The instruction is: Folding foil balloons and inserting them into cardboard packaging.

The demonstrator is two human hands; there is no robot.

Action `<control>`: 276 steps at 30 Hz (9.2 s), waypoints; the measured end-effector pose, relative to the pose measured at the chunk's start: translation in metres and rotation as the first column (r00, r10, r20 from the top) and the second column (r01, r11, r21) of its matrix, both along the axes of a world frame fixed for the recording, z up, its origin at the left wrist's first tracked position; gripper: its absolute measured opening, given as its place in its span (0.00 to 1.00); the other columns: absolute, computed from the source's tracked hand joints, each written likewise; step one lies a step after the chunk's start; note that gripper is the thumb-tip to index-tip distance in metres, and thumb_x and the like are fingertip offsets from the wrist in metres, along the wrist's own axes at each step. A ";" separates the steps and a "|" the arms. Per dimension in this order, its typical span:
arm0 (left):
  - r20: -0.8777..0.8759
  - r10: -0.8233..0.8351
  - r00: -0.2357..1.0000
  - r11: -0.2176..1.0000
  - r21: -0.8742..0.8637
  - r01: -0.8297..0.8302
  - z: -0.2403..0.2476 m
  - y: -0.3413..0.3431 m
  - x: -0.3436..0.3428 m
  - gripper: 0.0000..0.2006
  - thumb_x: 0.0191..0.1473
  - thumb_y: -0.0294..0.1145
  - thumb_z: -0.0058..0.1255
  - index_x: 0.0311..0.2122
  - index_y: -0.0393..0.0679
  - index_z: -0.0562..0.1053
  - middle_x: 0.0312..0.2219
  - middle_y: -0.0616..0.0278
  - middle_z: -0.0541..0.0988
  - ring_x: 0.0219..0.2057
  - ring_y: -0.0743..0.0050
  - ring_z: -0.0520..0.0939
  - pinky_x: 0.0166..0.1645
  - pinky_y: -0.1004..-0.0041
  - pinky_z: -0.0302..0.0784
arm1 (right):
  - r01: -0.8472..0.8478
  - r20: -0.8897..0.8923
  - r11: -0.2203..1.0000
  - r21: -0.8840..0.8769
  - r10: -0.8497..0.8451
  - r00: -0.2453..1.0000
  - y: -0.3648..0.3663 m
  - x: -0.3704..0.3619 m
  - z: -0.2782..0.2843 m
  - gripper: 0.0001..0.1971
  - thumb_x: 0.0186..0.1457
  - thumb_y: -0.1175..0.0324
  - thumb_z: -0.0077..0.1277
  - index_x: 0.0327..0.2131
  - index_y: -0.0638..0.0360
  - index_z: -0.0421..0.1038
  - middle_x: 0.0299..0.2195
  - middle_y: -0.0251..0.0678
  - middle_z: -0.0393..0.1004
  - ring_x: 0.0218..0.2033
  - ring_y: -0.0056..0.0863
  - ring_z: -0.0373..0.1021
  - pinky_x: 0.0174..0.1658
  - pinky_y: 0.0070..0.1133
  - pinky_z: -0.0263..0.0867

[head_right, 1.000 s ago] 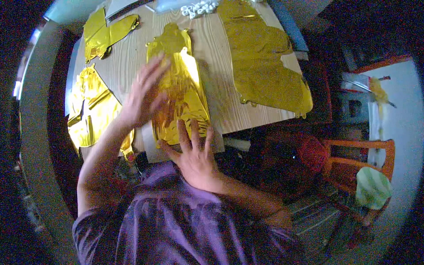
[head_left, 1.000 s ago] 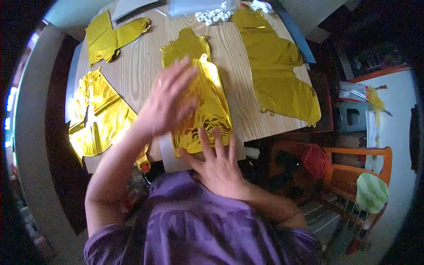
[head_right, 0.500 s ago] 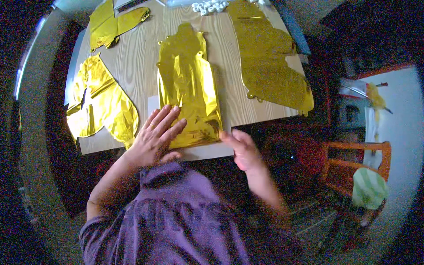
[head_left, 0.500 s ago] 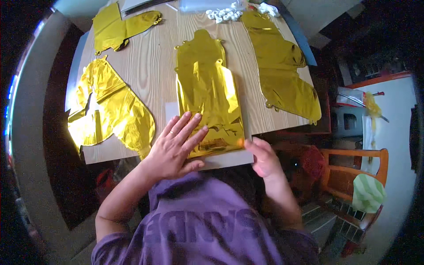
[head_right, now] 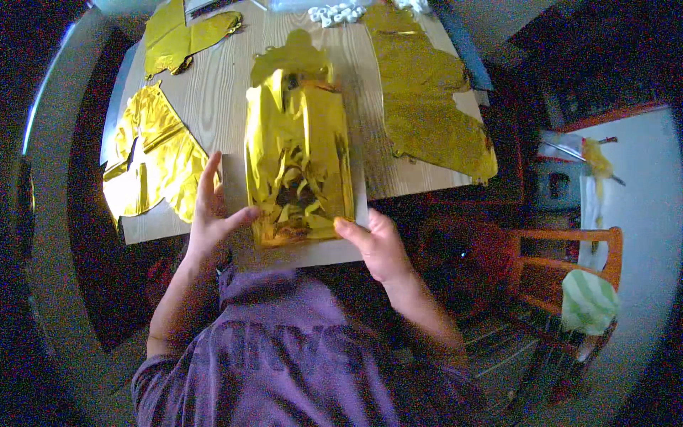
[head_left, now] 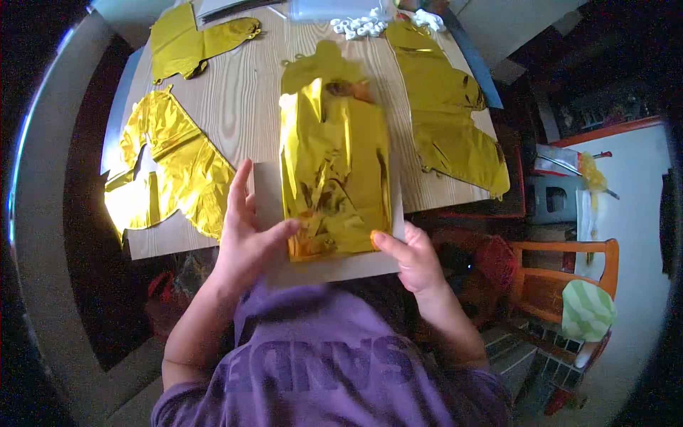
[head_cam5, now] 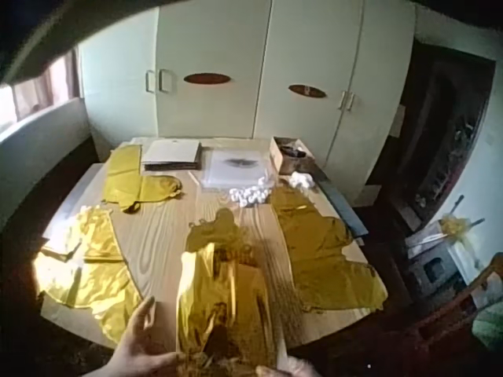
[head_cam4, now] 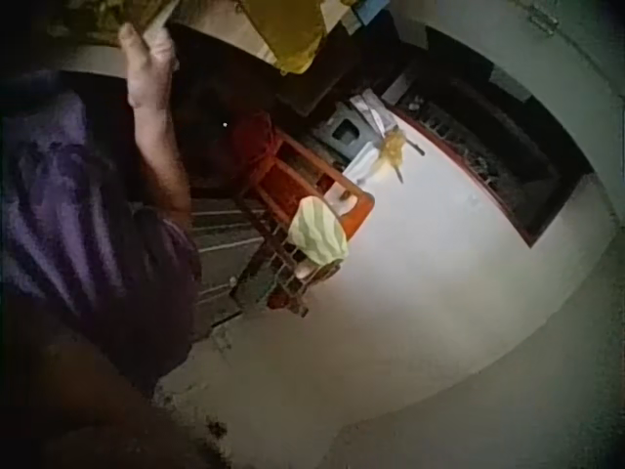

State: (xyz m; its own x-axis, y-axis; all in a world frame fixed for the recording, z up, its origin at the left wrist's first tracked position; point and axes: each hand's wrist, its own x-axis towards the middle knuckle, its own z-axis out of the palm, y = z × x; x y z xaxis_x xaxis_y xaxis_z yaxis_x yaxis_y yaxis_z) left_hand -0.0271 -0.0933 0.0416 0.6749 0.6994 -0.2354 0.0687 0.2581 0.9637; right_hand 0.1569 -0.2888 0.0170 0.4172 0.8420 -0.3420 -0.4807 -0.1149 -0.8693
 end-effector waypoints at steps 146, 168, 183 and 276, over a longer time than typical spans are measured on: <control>-0.535 -0.124 0.836 0.160 0.821 0.549 -0.025 -0.019 0.044 0.42 0.53 0.67 0.44 0.65 0.47 0.60 0.64 0.46 0.58 0.66 0.40 0.55 0.66 0.34 0.41 | -0.200 0.377 0.765 -0.612 0.505 0.777 0.123 0.099 0.044 0.17 0.53 0.58 0.63 0.24 0.63 0.74 0.18 0.30 0.71 0.13 0.16 0.61 0.17 0.17 0.59; -0.570 -0.381 0.729 -0.106 0.809 0.578 -0.022 -0.017 0.044 0.42 0.51 0.61 0.50 0.66 0.46 0.59 0.67 0.56 0.57 0.69 0.57 0.52 0.72 0.50 0.39 | -0.249 0.118 0.842 -0.478 0.342 0.932 0.112 0.102 0.028 0.06 0.56 0.69 0.59 0.32 0.59 0.74 0.24 0.26 0.75 0.13 0.07 0.59 0.16 0.09 0.55; -0.551 -0.538 0.638 -0.101 0.794 0.600 -0.025 -0.011 0.060 0.41 0.54 0.54 0.50 0.67 0.42 0.55 0.68 0.57 0.56 0.69 0.60 0.54 0.72 0.53 0.40 | -0.187 0.383 0.838 -0.513 0.418 0.824 0.119 0.102 0.024 0.08 0.56 0.68 0.60 0.26 0.58 0.73 0.21 0.23 0.71 0.16 0.08 0.59 0.20 0.12 0.57; 0.058 -0.108 0.992 0.993 0.048 0.105 0.011 0.018 -0.005 0.52 0.45 0.17 0.64 0.70 0.46 0.43 0.59 0.49 0.64 0.55 0.69 0.71 0.59 0.67 0.69 | -0.025 -0.070 0.999 -0.023 0.023 0.997 -0.020 0.000 0.003 0.12 0.55 0.69 0.60 0.43 0.60 0.77 0.41 0.33 0.80 0.41 0.19 0.74 0.49 0.21 0.68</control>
State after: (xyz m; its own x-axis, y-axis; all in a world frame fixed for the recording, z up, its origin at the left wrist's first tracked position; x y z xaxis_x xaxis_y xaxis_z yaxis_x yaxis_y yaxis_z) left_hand -0.0321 -0.0756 0.0527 0.7582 0.6316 -0.1622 0.0346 0.2094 0.9772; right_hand 0.1565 -0.3088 0.0204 0.3712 0.8426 -0.3901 -0.5372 -0.1478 -0.8304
